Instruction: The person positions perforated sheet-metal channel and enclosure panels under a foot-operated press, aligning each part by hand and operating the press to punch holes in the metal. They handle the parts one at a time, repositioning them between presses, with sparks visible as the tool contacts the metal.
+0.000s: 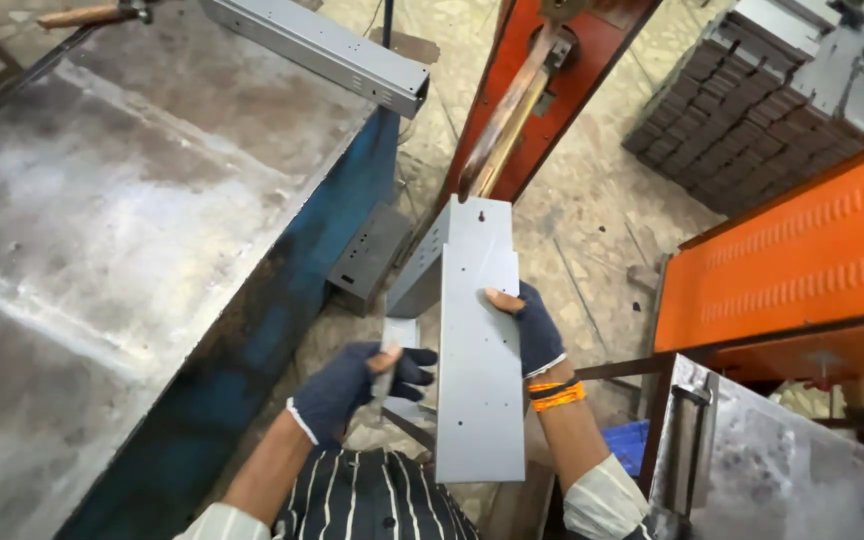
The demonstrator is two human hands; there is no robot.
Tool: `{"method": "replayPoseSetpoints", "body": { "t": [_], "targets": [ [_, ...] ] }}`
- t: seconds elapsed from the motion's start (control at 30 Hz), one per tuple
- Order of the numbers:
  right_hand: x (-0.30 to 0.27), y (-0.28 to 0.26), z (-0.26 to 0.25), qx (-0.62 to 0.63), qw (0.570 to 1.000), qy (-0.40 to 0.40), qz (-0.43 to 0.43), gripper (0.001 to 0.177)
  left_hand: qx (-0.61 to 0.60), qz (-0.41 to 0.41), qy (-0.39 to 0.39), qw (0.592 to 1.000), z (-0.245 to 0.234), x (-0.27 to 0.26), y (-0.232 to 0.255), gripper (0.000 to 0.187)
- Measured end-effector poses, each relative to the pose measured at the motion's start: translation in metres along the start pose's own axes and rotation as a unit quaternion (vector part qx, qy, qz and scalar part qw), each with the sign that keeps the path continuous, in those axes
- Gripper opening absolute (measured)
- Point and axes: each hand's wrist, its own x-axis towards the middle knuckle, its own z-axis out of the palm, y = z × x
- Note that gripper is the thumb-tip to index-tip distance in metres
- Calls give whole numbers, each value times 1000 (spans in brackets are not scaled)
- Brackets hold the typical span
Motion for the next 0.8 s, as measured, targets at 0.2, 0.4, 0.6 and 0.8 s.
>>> {"method": "replayPoseSetpoints", "body": {
  "t": [0.2, 0.4, 0.6, 0.8],
  "targets": [
    [-10, -8, 24, 9, 997, 74, -14, 46, 159, -13, -99, 982, -14, 48, -12, 45],
    [-32, -22, 57, -368, 878, 238, -192, 79, 237, -18, -155, 959, -14, 56, 5, 49],
    [-37, -25, 109, -626, 713, 260, -179, 113, 284, 18, -277, 918, -23, 69, 26, 49],
    [-31, -27, 119, -632, 713, 270, -138, 113, 258, 7, -97, 961, -75, 98, 67, 42]
  ]
}}
